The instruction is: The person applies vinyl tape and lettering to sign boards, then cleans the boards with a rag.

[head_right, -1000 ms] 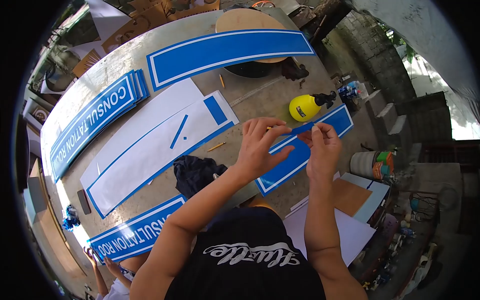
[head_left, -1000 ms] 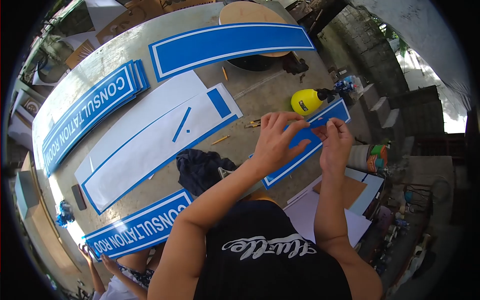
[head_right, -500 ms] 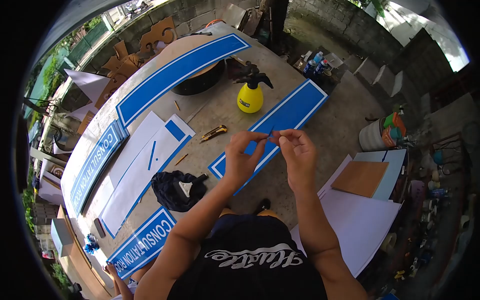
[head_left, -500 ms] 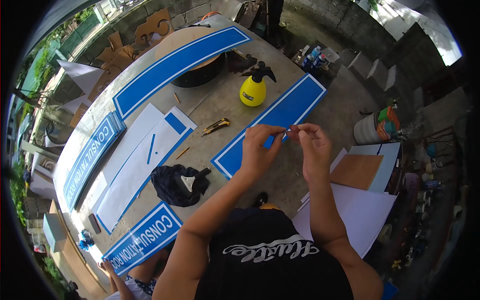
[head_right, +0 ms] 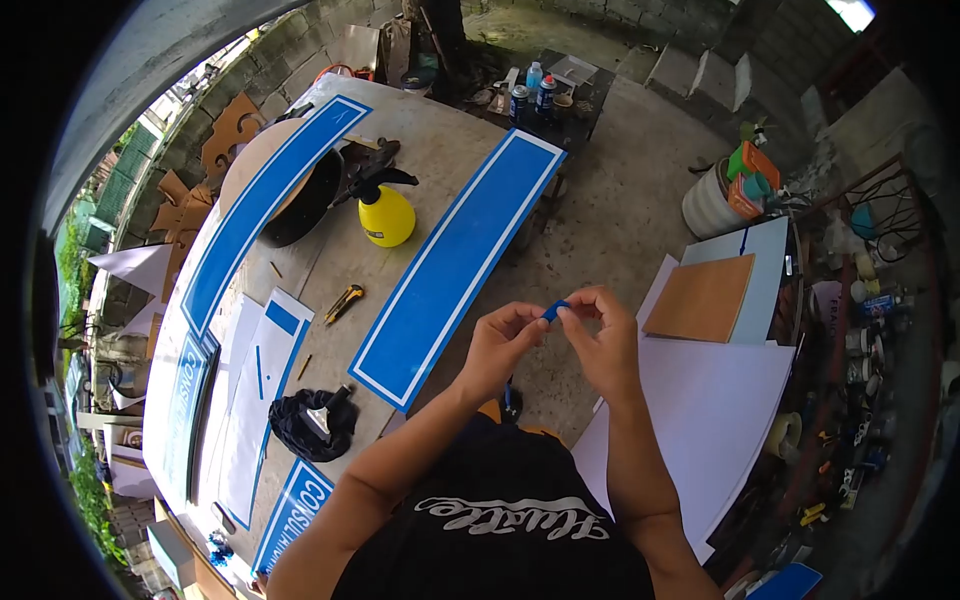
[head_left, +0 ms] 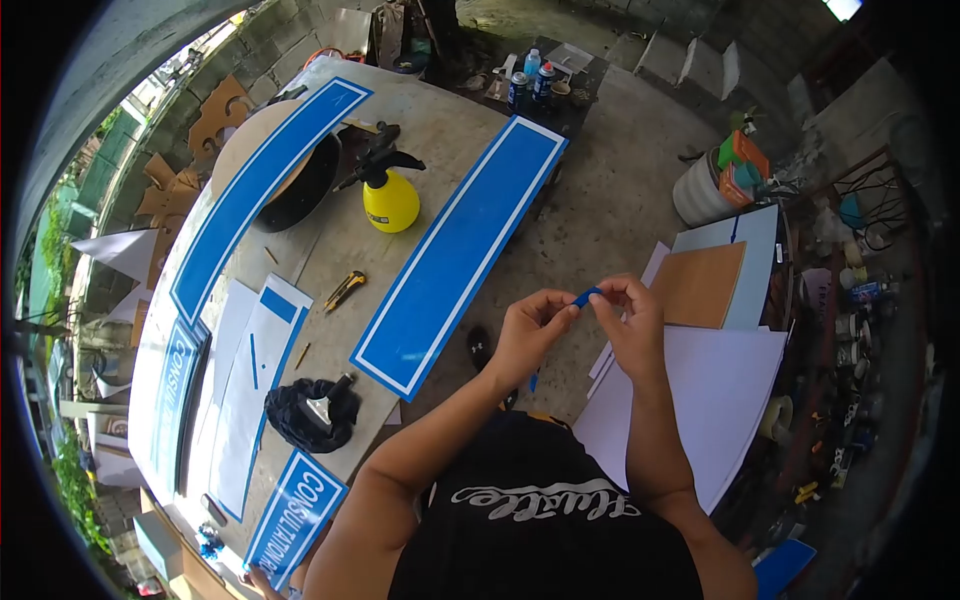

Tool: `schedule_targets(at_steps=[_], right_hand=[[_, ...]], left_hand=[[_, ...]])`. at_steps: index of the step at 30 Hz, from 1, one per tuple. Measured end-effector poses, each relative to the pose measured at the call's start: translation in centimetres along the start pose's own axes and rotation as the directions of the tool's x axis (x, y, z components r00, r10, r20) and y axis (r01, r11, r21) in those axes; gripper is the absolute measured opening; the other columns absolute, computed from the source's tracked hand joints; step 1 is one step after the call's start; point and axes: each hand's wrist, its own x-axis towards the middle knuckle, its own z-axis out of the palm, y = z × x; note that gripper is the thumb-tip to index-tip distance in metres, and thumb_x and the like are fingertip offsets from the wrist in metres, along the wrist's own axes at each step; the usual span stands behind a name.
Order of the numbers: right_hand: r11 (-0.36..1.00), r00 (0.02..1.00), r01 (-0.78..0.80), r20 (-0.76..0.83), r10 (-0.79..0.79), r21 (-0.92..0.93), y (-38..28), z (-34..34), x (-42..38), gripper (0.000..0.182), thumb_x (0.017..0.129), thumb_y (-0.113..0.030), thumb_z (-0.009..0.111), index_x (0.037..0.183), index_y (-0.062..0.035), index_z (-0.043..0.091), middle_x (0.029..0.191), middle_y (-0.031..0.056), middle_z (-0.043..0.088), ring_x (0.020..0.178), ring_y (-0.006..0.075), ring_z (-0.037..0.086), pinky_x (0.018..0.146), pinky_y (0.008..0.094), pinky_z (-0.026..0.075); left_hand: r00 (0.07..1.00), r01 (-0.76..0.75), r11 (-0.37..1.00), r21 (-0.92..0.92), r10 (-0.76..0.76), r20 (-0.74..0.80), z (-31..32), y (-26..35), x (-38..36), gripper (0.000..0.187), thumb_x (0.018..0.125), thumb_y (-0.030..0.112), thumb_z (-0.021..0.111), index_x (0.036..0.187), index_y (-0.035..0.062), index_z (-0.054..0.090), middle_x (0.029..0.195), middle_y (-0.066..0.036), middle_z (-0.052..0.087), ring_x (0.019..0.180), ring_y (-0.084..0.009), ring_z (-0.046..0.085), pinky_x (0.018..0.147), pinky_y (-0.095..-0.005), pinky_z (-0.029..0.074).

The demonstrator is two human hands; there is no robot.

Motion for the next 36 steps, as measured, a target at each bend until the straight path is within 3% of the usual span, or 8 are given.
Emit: schedule_targets(at_steps=[4,7,10,16,21,24,27,36], right_hand=[[0.993,0.998,-0.005,-0.062,-0.003,-0.121,1.3,-2.3,2.8,0.01,0.092,-0.003,0.074,0.098,0.0003,0.067,0.091,0.0061,0.068,0.086,0.0151,0.065,0.081,0.0297,0.051],[0.993,0.987,-0.097,-0.136,0.087,-0.065,1.6,-3.9,6.0,0.009,0.093,-0.002,0.072,0.098,0.001,0.066,0.091,0.005,0.066,0.086,0.0131,0.063,0.08,0.029,0.051],[0.993,0.971,-0.004,-0.237,-0.024,-0.118,1.5,-5.4,9.6,0.008,0.094,0.0,0.071,0.097,0.0012,0.065,0.09,0.0032,0.064,0.085,0.0111,0.06,0.08,0.0283,0.05],[0.995,0.937,-0.063,-0.348,0.034,-0.072,3.3,-7.7,15.3,0.009,0.094,0.004,0.069,0.101,0.0007,0.064,0.094,0.0019,0.061,0.089,0.0097,0.057,0.084,0.0259,0.047],[0.997,0.943,-0.071,-0.326,0.065,-0.006,6.1,-9.4,20.1,0.011,0.094,0.006,0.069,0.103,0.0008,0.064,0.095,0.0019,0.061,0.091,0.0095,0.056,0.086,0.0254,0.047],[0.999,0.955,-0.047,-0.291,0.05,0.017,8.6,-11.2,23.5,0.012,0.094,0.006,0.069,0.103,0.0008,0.064,0.096,0.0019,0.062,0.09,0.0094,0.057,0.086,0.0254,0.047],[0.999,0.966,-0.023,-0.255,0.035,0.049,11.2,-13.7,27.2,0.012,0.094,0.005,0.07,0.103,0.0004,0.064,0.095,0.002,0.062,0.09,0.0092,0.057,0.085,0.0256,0.047],[0.999,0.998,0.041,-0.037,-0.041,-0.007,18.0,-22.1,41.4,0.011,0.094,0.001,0.072,0.102,-0.0003,0.065,0.093,0.0018,0.064,0.087,0.0092,0.059,0.082,0.025,0.049]], left_hand=[[0.996,0.038,0.999,-0.032,-0.035,0.086,1.3,-1.1,4.1,0.02,0.1,0.012,0.07,0.116,0.0009,0.069,0.094,0.0,0.07,0.081,-0.0061,0.059,0.073,-0.0233,0.048],[0.989,0.045,0.998,-0.039,-0.039,0.145,1.6,-2.1,7.8,0.021,0.1,0.013,0.071,0.116,0.0007,0.069,0.093,0.001,0.069,0.081,-0.0056,0.058,0.072,-0.0231,0.047],[0.975,0.085,0.996,0.007,-0.085,0.206,1.3,-2.6,11.5,0.02,0.1,0.013,0.072,0.115,0.0002,0.07,0.092,0.001,0.068,0.081,-0.005,0.058,0.071,-0.0227,0.047],[0.96,0.118,0.99,0.082,-0.135,0.245,0.3,-2.3,17.8,0.02,0.1,0.015,0.072,0.112,-0.001,0.072,0.089,0.002,0.066,0.081,-0.0045,0.057,0.072,-0.0224,0.046],[0.964,0.118,0.966,0.229,-0.167,0.206,0.3,-1.8,22.5,0.023,0.1,0.017,0.072,0.114,-0.0015,0.075,0.09,-0.002,0.07,0.081,-0.0075,0.06,0.075,-0.0262,0.05],[0.977,0.068,0.98,0.186,-0.103,0.185,1.3,-3.5,25.7,0.023,0.1,0.017,0.072,0.113,-0.0006,0.075,0.088,-0.002,0.07,0.079,-0.0079,0.059,0.073,-0.0273,0.049],[0.959,0.197,0.952,0.235,-0.237,0.155,2.8,-3.9,29.2,0.023,0.1,0.017,0.072,0.115,-0.0008,0.074,0.087,-0.001,0.07,0.08,-0.0077,0.06,0.073,-0.0272,0.05],[0.989,0.146,0.969,0.197,-0.143,-0.029,10.4,-6.8,39.9,0.02,0.099,0.017,0.072,0.108,0.0,0.071,0.085,-0.001,0.07,0.078,-0.0075,0.062,0.072,-0.0267,0.051]])
